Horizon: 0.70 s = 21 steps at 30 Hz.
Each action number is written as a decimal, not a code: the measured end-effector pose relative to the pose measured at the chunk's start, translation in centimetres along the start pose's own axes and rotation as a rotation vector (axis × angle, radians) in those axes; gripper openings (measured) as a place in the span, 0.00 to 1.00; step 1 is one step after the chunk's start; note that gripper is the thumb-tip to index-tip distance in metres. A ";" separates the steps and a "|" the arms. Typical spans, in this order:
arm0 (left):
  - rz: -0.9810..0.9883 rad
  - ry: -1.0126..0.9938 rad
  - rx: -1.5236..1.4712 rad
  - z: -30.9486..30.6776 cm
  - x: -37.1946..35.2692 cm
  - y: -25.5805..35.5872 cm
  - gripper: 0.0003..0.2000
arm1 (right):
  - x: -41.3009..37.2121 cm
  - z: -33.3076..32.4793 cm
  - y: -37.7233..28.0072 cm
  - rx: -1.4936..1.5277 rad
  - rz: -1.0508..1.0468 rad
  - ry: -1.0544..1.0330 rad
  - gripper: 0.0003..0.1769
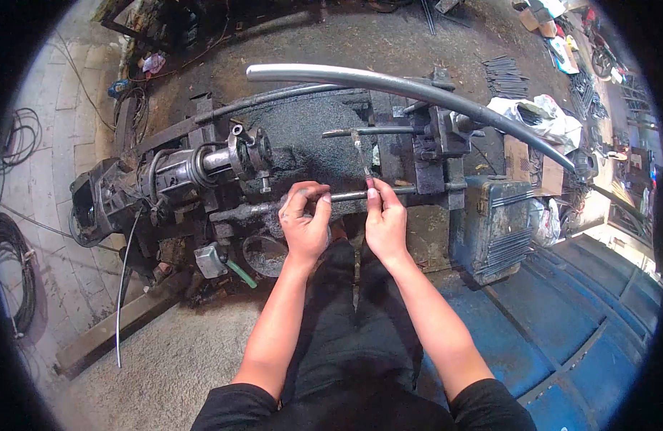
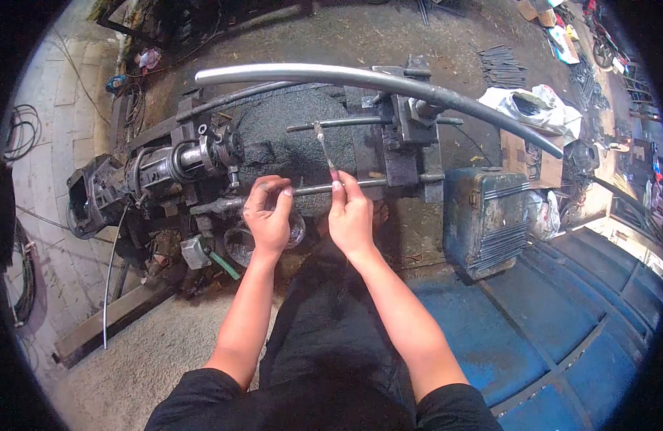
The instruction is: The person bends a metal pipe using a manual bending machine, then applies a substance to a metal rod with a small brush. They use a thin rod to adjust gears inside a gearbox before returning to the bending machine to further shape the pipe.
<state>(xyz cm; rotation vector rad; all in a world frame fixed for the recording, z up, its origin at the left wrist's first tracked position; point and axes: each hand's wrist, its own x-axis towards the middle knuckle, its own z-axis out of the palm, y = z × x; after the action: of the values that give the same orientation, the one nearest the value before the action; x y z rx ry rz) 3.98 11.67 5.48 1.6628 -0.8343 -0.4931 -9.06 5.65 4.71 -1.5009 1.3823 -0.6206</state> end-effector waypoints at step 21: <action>-0.084 -0.095 -0.010 0.7 -1.3 -0.3 0.05 | -0.5 -1.0 -2.0 -0.036 0.026 0.003 0.14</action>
<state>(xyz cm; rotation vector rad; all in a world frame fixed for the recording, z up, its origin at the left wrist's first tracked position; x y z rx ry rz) 2.75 12.21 4.90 1.6806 -0.8320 -0.6371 -9.10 5.55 6.99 -1.5090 1.4196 -0.5847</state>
